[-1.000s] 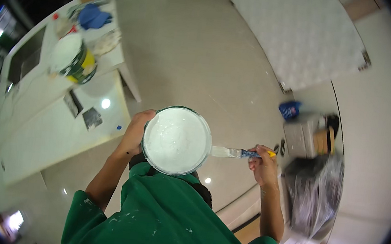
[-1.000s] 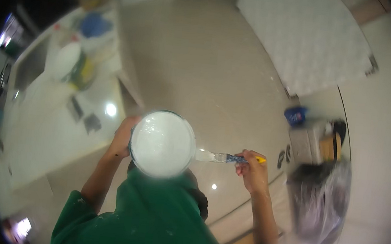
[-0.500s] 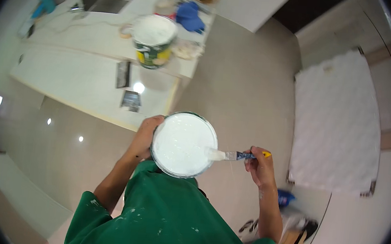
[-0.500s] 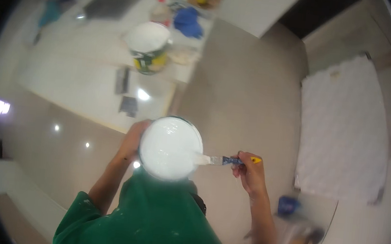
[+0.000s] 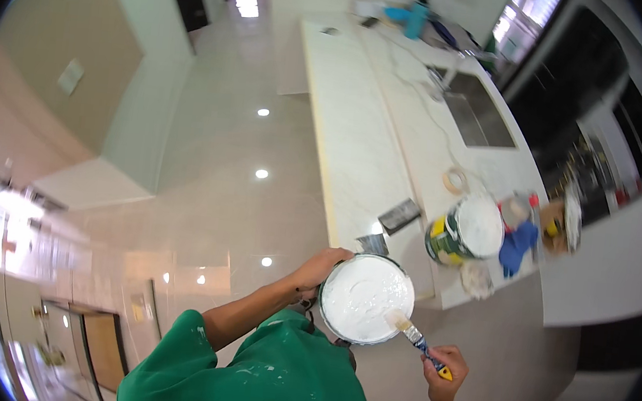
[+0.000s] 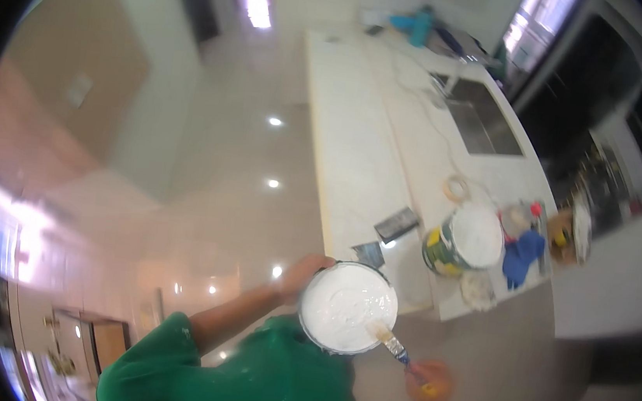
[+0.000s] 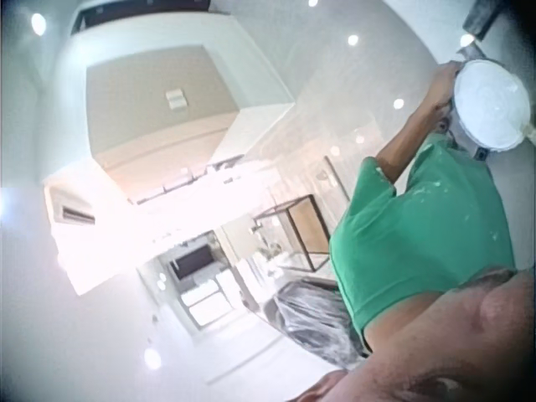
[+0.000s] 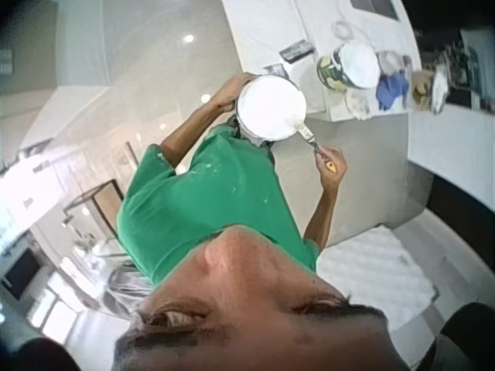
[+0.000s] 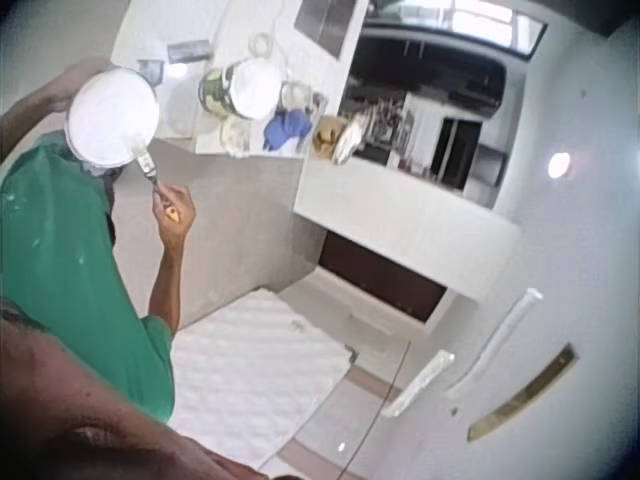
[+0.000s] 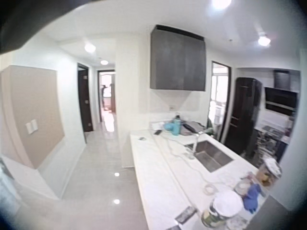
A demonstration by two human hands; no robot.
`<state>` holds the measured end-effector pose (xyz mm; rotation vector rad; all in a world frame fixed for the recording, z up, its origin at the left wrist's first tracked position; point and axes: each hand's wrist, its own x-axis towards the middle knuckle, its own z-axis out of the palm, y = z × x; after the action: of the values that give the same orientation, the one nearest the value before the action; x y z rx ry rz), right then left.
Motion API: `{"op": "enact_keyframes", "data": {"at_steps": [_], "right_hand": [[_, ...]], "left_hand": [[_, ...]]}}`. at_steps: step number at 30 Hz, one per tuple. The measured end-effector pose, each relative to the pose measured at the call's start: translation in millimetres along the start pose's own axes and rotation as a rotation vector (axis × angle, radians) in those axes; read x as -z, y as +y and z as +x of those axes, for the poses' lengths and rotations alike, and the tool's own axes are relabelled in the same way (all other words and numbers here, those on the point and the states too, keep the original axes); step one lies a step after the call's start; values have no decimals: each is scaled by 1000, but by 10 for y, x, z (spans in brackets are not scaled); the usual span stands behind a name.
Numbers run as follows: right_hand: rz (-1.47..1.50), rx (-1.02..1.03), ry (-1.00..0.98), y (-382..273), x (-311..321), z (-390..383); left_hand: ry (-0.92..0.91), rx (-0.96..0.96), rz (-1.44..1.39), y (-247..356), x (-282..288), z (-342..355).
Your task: The person stirs paint in a small bucket using a brush, then applies the paint to a white surface on a counter.
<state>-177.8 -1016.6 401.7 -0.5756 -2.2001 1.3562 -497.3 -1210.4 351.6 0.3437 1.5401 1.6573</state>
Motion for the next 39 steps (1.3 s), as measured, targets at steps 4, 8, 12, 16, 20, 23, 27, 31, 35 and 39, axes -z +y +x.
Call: {"op": "enact_keyframes", "data": {"at_steps": [4, 8, 12, 16, 20, 23, 27, 31, 35, 39], "right_hand": [[2, 5, -232, 281, 411, 340], [215, -78, -315, 321, 560, 635], [654, -474, -268, 200, 304, 814], [690, -597, -468, 120, -54, 870], [648, -572, -507, 70, -222, 956], [611, -497, -563, 7, -306, 1050], [723, -503, -660, -87, -578, 1070], [657, -509, -768, -194, -957, 983], [595, -528, -613, -285, -1032, 997], [646, -331, -760, -279, -1114, 997]], "left_hand": [[172, 6, -25, -216, 10, -303], [432, -22, -179, -465, -115, -742], [566, -99, -285, -671, -320, -1148], [614, -159, -454, -777, -433, -1466], [876, -169, -434, -759, -400, -1797], [898, -183, -576, -703, -228, -1982], [868, -237, -575, -586, 19, -2141], [844, -241, -576, -531, 225, -2195], [847, -234, -524, -596, 445, -2265], [884, -246, -574, -659, 506, -2194]]}}
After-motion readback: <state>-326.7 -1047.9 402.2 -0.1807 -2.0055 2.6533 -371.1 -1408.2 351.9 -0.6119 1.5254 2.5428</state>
